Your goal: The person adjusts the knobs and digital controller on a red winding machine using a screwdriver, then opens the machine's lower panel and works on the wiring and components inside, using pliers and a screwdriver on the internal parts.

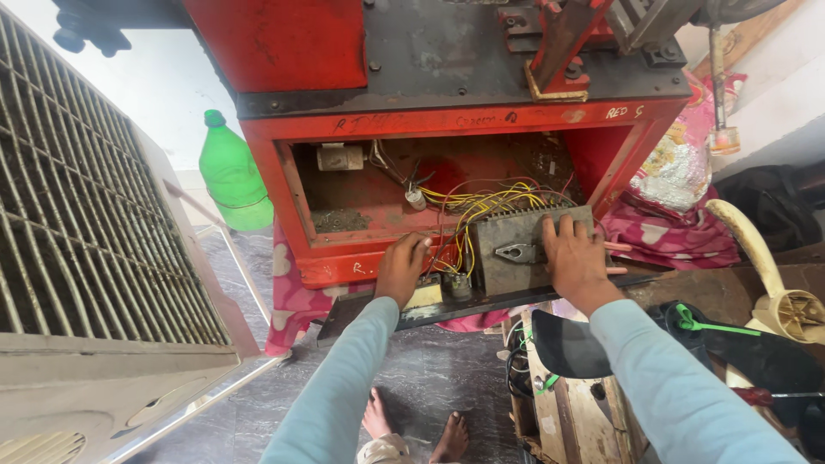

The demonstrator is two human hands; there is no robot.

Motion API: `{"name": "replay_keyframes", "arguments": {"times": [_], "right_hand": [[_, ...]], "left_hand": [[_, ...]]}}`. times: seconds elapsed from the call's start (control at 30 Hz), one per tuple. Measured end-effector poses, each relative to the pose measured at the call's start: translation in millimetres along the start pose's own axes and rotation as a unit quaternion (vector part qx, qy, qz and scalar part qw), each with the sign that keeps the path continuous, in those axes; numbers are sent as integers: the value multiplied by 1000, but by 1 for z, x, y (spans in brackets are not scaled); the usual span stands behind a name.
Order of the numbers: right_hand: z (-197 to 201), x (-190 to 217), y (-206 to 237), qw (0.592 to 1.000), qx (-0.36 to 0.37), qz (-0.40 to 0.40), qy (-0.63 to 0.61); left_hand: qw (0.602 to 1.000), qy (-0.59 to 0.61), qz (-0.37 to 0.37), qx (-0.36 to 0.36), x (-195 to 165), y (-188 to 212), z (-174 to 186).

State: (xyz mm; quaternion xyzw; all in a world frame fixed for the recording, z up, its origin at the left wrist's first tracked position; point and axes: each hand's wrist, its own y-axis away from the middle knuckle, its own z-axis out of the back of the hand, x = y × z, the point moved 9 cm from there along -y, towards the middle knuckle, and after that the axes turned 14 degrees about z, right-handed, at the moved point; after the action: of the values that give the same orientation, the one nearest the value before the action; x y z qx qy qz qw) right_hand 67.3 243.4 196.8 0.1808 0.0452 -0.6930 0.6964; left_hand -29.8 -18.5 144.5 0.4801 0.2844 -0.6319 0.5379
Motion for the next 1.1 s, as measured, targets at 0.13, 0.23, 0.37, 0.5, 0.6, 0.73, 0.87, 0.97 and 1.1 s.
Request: {"name": "replay_keyframes", "arguments": {"times": [0.13,0.23,0.37,0.5,0.6,0.73,0.87,0.97,1.1], "right_hand": [[7,-15,4,991,12,16,-135],[25,-27,19,983,-39,23,-175],[47,-49,46,977,-74,-26,-199],[73,-78,92,972,-141,-37,-182],[70,-123,147,954,-161,-103,-232],[26,-157,205,933,-50,-98,-341],[-32,-133,251,953,112,-8,-281],[-51,-132,276,954,73,-33,-289],[-56,-122,284,981,55,31,-183]], "left_hand": [[997,30,-65,-8,-42,7,-16],[990,69,-117,39,-84,14,-47],[970,11,-223,97,-142,41,-90],[954,-9,-257,153,-182,70,-144],[936,10,-302,181,-203,104,-193],[904,-22,-351,243,-212,163,-267],[864,-129,-355,334,-202,221,-335],[846,-160,-377,343,-194,248,-357],[829,-158,-426,327,-192,249,-360]]}}
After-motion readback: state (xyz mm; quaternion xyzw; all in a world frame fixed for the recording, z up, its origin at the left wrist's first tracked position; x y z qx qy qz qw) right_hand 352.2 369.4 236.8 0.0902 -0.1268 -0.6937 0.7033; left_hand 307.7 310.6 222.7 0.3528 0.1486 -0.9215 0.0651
